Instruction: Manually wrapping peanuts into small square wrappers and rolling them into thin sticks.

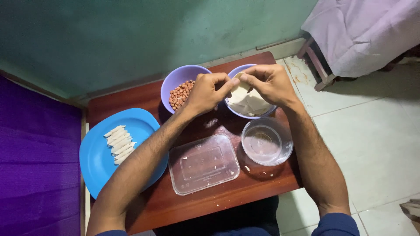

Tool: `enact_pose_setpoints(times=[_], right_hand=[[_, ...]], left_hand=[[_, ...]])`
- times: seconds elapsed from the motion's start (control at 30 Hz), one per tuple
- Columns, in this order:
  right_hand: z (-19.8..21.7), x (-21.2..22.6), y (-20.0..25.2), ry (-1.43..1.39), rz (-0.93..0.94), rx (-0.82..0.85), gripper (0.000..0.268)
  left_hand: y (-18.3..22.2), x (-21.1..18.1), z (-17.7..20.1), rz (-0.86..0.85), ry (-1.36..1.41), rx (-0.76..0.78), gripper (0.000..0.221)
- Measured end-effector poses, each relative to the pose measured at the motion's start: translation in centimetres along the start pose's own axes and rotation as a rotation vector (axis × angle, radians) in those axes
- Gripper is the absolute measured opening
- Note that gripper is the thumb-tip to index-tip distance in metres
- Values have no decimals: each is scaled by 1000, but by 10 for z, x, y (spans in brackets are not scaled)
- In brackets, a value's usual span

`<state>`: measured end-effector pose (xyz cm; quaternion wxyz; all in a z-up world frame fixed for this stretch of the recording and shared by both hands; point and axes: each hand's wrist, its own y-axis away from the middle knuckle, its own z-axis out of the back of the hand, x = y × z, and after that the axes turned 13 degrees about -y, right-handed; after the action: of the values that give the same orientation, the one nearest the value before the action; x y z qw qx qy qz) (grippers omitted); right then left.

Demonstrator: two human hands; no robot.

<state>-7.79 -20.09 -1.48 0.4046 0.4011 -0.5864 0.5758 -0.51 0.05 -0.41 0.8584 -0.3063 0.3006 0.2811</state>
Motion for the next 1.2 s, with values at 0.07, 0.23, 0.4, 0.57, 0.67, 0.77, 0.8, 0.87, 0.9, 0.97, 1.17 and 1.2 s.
enact_pose_setpoints(times=[0.07, 0.23, 0.4, 0.57, 0.67, 0.77, 0.8, 0.87, 0.9, 0.97, 1.17, 1.2], right_hand=[[8, -14, -2, 5, 4, -7, 12], [10, -11, -2, 32, 18, -4, 16], [2, 20, -1, 11, 7, 75, 21], [-10, 39, 6, 91, 33, 106, 18], [-21, 47, 14, 215, 52, 115, 9], [-34, 68, 22, 357, 91, 190, 5], [-39, 76, 25, 412, 112, 250, 9], [-46, 85, 35, 378, 124, 326, 12], [-48, 89, 39, 347, 130, 394, 21], [-71, 102, 54, 350, 155, 400, 26], [-120, 97, 113, 468, 302, 340, 17], [-126, 95, 123, 532, 329, 358, 15]], left_hand=[[1, 4, -3, -27, -13, -2, 14], [1, 2, 1, -37, -7, -17, 9], [1, -7, 18, -47, 1, -15, 25], [15, -15, 27, -162, -93, -6, 10], [30, -23, 36, -171, -153, 41, 16], [52, -32, 48, -174, -217, 84, 29], [62, -35, 52, -180, -232, 91, 31], [81, -46, 62, -187, -204, 90, 25], [91, -52, 66, -200, -170, 95, 20], [117, -60, 73, -223, -177, 76, 12], [193, -78, 75, -151, -208, -12, 13], [206, -78, 72, -125, -254, -34, 13]])
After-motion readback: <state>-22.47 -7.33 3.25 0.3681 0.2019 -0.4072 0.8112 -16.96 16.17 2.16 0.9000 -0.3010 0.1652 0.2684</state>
